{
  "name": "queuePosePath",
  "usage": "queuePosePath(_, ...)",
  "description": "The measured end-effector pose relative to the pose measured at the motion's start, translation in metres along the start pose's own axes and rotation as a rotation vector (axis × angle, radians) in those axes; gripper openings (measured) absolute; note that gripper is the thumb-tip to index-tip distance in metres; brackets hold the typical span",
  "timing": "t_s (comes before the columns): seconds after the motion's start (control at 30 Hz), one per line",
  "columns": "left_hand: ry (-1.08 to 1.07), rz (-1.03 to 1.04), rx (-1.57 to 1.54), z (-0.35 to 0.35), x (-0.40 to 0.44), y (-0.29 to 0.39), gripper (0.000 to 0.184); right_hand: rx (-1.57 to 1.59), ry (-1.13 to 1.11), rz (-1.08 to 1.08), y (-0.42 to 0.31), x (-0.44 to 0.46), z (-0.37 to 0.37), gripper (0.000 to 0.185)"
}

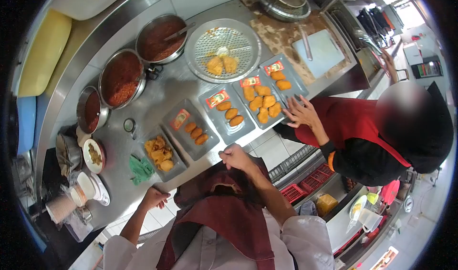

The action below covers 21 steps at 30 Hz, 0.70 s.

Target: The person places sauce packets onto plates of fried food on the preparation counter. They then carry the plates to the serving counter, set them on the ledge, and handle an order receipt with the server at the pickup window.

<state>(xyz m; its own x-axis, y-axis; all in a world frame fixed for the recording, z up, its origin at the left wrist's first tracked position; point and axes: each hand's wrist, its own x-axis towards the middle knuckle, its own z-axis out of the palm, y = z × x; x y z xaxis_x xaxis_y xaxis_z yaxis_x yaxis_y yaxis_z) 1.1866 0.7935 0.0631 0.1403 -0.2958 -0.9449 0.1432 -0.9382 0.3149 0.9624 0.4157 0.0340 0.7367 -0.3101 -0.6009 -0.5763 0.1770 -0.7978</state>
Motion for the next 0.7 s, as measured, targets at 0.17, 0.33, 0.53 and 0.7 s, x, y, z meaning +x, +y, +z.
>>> queuePosePath(0.17,0.018,-0.043,0.042,0.0003,-0.0059,0.0092,0.043,-0.015,0.037,0.016,-0.0001,0.0021,0.0003,0.040)
queuePosePath(0.33,0.007,-0.017,0.028,-0.0018,0.0000,0.0047,0.043,-0.016,0.047,0.032,-0.0026,0.0012,0.0011,0.041)
queuePosePath(0.53,0.025,-0.019,0.041,-0.0008,-0.0043,0.0085,0.042,-0.008,0.029,0.025,-0.0052,0.0014,0.0010,0.042)
queuePosePath(0.7,0.042,-0.020,0.056,0.0003,-0.0036,0.0084,0.043,-0.017,0.011,0.010,-0.0045,0.0020,0.0000,0.041)
